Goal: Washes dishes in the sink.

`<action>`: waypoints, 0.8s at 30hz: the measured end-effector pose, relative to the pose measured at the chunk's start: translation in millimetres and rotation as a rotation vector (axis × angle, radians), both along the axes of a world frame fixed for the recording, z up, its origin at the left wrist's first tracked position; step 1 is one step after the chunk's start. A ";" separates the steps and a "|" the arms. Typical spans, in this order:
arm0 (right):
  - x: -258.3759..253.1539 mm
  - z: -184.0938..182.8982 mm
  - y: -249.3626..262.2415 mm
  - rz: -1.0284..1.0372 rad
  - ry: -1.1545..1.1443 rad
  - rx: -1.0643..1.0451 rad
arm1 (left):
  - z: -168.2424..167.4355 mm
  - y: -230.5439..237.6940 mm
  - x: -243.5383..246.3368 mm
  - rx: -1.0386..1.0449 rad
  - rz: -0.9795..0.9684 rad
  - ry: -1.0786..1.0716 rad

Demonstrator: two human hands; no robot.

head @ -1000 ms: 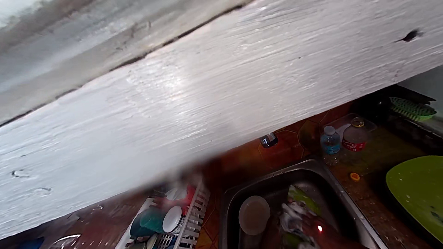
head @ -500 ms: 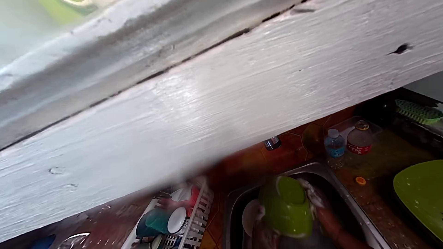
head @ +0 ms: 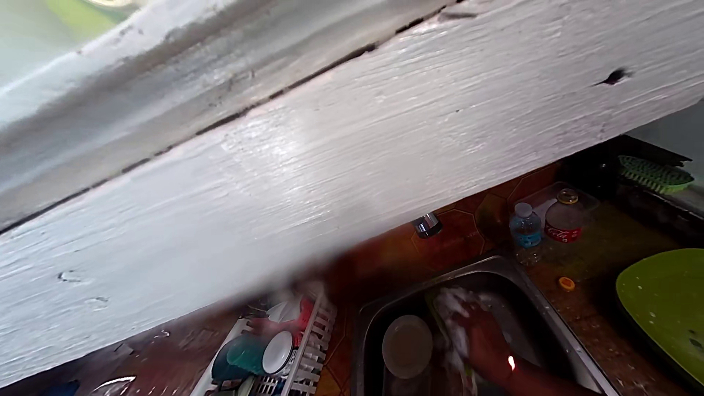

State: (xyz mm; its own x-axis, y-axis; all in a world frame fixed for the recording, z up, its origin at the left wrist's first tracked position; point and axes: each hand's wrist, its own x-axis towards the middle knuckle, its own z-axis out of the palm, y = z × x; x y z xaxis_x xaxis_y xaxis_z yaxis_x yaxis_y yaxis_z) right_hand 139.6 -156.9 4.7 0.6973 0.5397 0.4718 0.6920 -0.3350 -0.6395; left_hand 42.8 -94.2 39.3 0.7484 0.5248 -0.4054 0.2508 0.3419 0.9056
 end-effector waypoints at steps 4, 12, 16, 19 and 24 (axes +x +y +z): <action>29.4 38.9 3.9 0.064 0.442 -0.362 | 16.4 -5.6 -2.9 0.162 -0.055 0.171; -22.9 -38.1 -21.1 0.178 -0.287 0.029 | -8.9 30.3 -8.2 -0.085 0.111 -0.194; 27.0 20.5 -13.3 0.253 0.263 -0.202 | -11.7 31.2 -13.4 0.034 -0.128 -0.054; 77.4 29.9 -6.5 0.384 0.700 -0.195 | -5.5 34.9 -16.6 0.033 -0.145 -0.031; 82.3 -5.9 -17.9 0.240 1.200 0.171 | -12.4 42.2 -24.6 -0.186 -0.012 -0.342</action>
State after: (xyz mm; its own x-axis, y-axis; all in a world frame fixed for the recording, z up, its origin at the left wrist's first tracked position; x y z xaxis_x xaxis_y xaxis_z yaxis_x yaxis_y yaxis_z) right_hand 221.9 -174.8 -1.2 0.6291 0.7077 -0.3215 -0.3307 -0.1306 -0.9347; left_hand 18.3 -52.0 26.8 0.8625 0.4563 -0.2189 -0.0499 0.5070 0.8605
